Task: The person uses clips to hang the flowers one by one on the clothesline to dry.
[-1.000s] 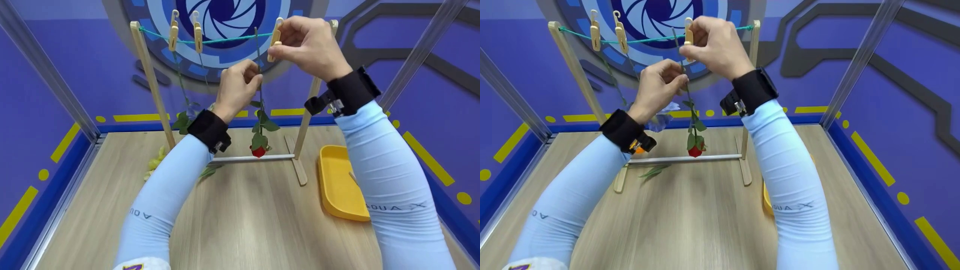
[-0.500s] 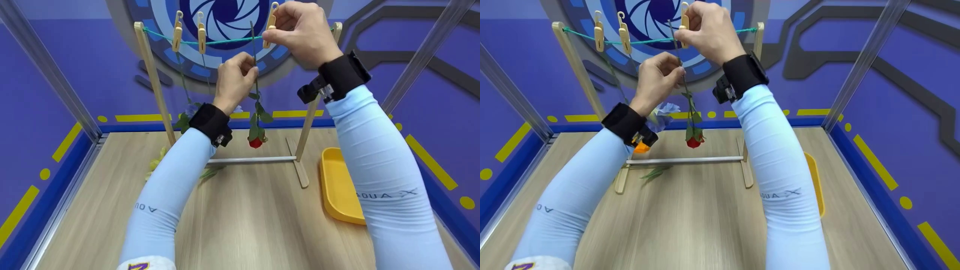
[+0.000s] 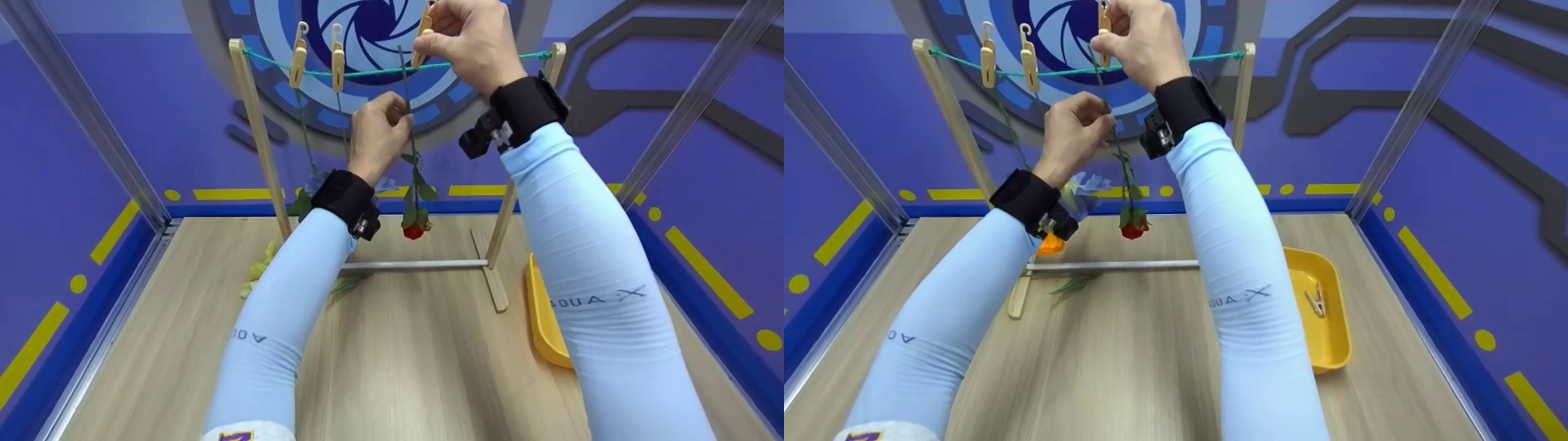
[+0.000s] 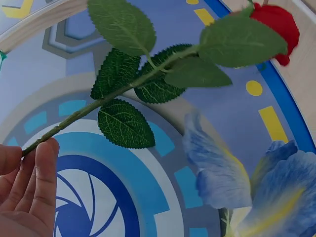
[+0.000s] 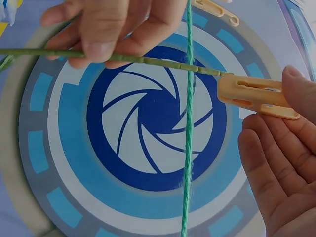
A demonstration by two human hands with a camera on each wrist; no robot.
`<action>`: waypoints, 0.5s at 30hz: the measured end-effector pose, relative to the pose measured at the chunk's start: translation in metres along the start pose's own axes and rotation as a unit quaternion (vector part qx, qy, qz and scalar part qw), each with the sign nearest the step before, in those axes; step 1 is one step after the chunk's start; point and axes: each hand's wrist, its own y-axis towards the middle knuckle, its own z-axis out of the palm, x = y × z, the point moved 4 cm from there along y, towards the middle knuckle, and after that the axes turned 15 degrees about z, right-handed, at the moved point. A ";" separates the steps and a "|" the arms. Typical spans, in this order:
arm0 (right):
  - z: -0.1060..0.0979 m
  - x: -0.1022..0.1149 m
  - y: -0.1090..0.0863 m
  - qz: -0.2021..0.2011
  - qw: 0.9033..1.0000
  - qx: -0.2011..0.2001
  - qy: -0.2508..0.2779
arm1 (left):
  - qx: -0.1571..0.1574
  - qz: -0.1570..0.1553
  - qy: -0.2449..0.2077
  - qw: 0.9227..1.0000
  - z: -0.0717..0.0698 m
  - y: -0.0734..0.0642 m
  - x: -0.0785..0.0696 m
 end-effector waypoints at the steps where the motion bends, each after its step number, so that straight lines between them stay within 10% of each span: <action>1: 0.001 0.001 0.001 0.001 1.000 -0.002 0.003 | 0.004 -0.001 0.000 1.000 0.001 -0.001 0.000; 15: 0.008 -0.001 0.009 0.025 0.999 -0.020 0.016 | 0.045 -0.012 0.007 0.999 0.016 -0.009 0.002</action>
